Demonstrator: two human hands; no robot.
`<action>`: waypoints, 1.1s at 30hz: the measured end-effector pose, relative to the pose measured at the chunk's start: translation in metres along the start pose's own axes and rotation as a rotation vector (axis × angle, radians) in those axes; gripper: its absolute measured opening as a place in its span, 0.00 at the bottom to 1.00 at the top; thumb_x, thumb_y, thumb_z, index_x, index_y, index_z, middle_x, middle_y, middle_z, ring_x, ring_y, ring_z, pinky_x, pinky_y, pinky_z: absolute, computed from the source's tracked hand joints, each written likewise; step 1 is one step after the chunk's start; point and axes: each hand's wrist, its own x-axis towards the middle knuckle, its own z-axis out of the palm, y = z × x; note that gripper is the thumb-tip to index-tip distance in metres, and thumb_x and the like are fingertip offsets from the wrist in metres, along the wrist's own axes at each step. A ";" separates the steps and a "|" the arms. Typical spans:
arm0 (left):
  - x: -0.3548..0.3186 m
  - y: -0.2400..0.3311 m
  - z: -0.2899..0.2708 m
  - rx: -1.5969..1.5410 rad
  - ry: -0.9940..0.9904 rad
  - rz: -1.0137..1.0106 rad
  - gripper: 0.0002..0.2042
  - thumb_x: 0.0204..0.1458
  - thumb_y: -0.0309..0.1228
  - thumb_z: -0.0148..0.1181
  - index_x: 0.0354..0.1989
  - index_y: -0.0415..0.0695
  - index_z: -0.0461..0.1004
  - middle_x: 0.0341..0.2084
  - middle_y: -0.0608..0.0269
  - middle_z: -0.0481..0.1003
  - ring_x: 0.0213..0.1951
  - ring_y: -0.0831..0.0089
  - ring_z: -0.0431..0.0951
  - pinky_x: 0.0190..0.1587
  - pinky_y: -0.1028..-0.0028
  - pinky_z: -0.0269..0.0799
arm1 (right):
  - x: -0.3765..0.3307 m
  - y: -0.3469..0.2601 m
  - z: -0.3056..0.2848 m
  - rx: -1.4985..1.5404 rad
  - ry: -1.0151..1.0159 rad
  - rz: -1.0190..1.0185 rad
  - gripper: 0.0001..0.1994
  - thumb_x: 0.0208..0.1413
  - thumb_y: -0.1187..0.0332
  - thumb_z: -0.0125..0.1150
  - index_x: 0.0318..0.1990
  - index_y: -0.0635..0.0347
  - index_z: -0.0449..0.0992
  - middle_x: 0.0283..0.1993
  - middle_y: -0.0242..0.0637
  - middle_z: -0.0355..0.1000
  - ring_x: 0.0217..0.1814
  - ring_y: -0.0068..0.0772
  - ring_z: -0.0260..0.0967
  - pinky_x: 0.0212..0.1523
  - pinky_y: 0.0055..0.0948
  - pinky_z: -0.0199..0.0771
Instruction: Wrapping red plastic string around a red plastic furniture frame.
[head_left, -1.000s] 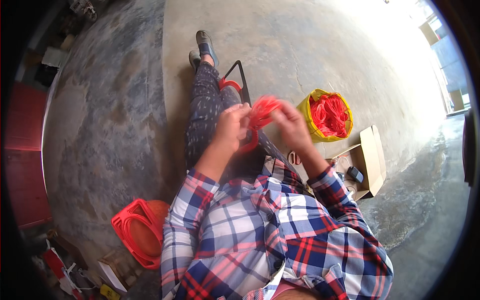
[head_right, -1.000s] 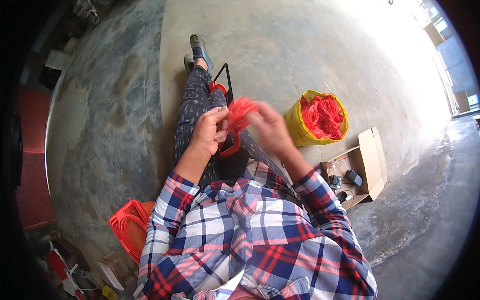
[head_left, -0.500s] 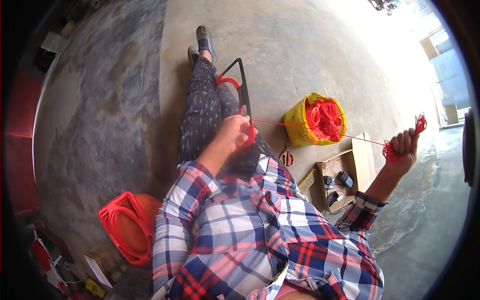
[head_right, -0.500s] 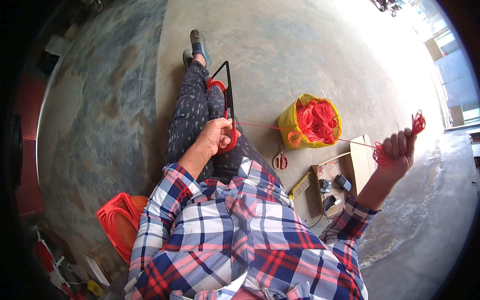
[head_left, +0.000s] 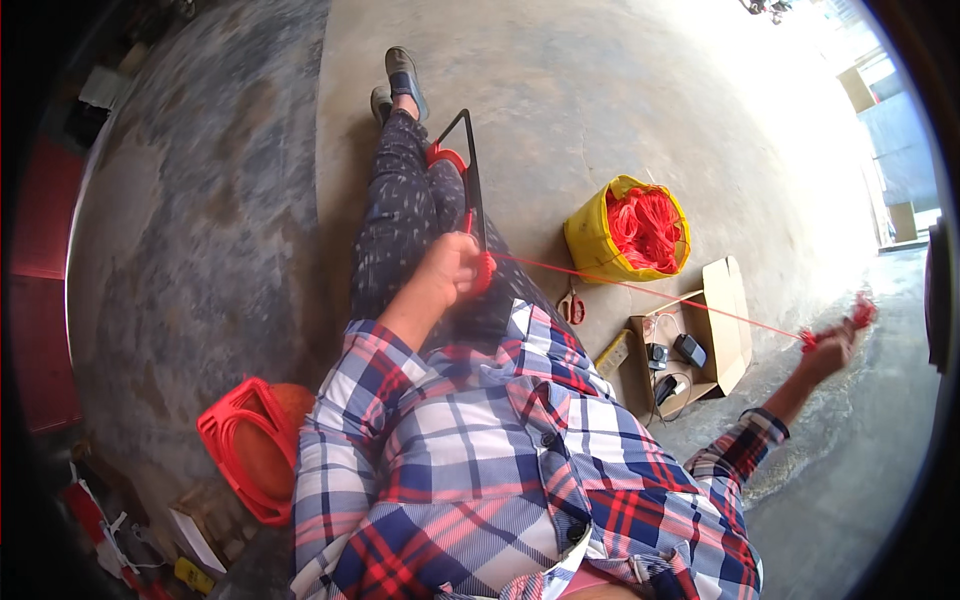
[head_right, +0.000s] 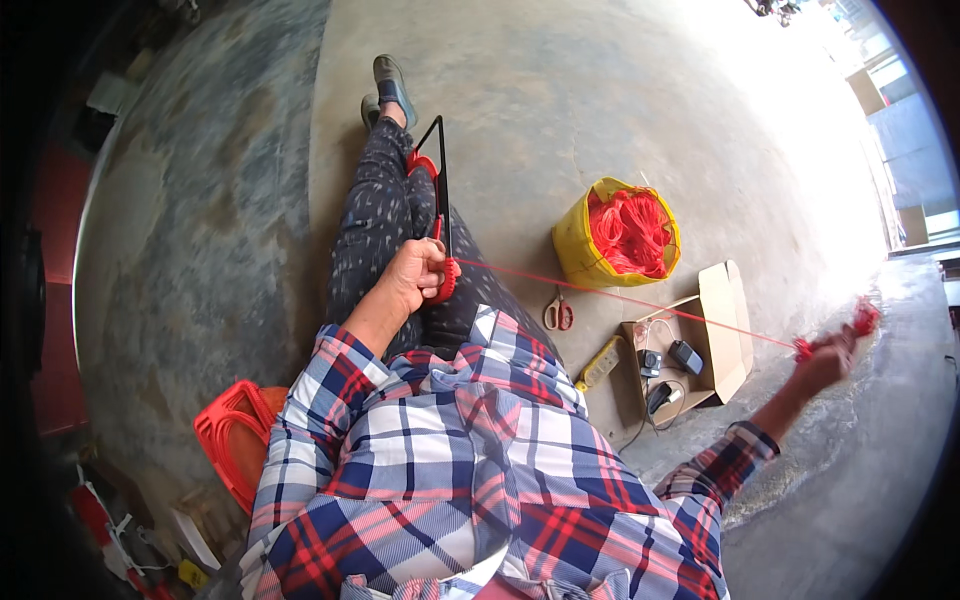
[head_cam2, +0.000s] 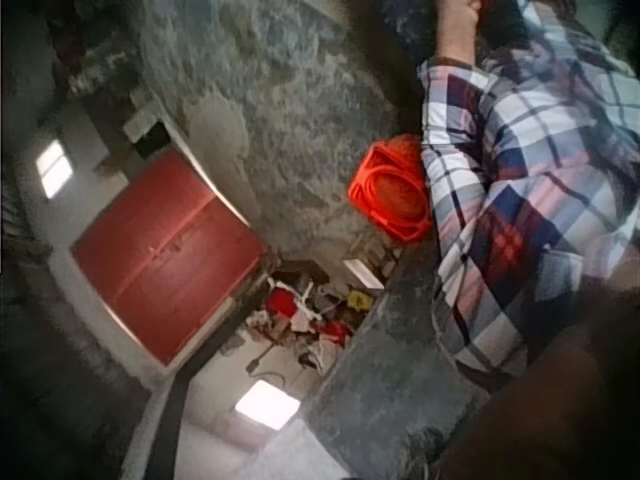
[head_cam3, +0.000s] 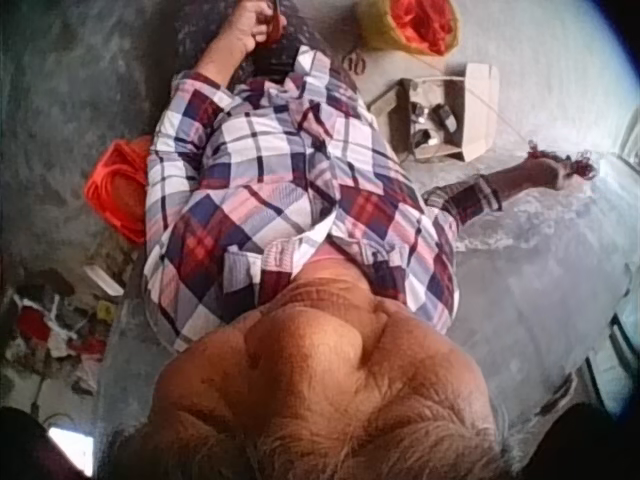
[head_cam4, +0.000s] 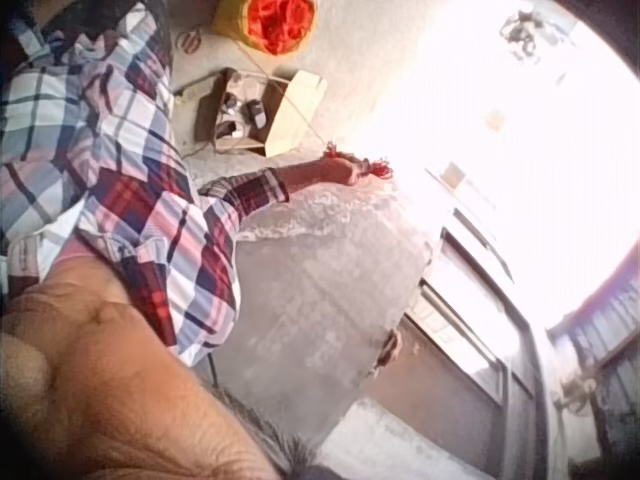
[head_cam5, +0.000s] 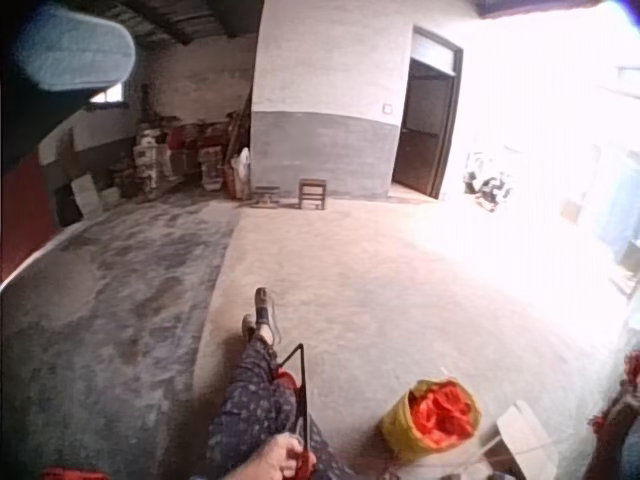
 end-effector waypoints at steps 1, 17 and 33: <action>-0.001 -0.002 -0.001 -0.017 -0.026 0.034 0.05 0.40 0.26 0.50 0.27 0.47 0.66 0.21 0.51 0.76 0.08 0.83 0.54 0.10 0.78 0.49 | -0.014 0.016 0.009 -0.102 -0.017 0.042 0.10 0.62 0.64 0.51 0.35 0.63 0.71 0.16 0.20 0.50 0.14 0.15 0.47 0.14 0.20 0.44; -0.071 -0.016 0.044 0.219 -0.434 0.548 0.14 0.59 0.30 0.54 0.52 0.43 0.70 0.46 0.57 0.75 0.46 0.66 0.75 0.48 0.68 0.71 | -0.298 -0.111 0.212 0.679 -1.723 1.222 0.20 0.61 0.52 0.53 0.42 0.64 0.75 0.24 0.25 0.66 0.22 0.16 0.61 0.22 0.17 0.60; 0.000 0.002 0.010 1.381 0.301 1.159 0.16 0.40 0.24 0.65 0.39 0.41 0.71 0.36 0.55 0.73 0.43 0.57 0.73 0.45 0.64 0.70 | -0.318 -0.036 0.279 0.166 -1.597 0.043 0.16 0.48 0.67 0.63 0.44 0.65 0.76 0.51 0.43 0.71 0.54 0.38 0.68 0.54 0.36 0.68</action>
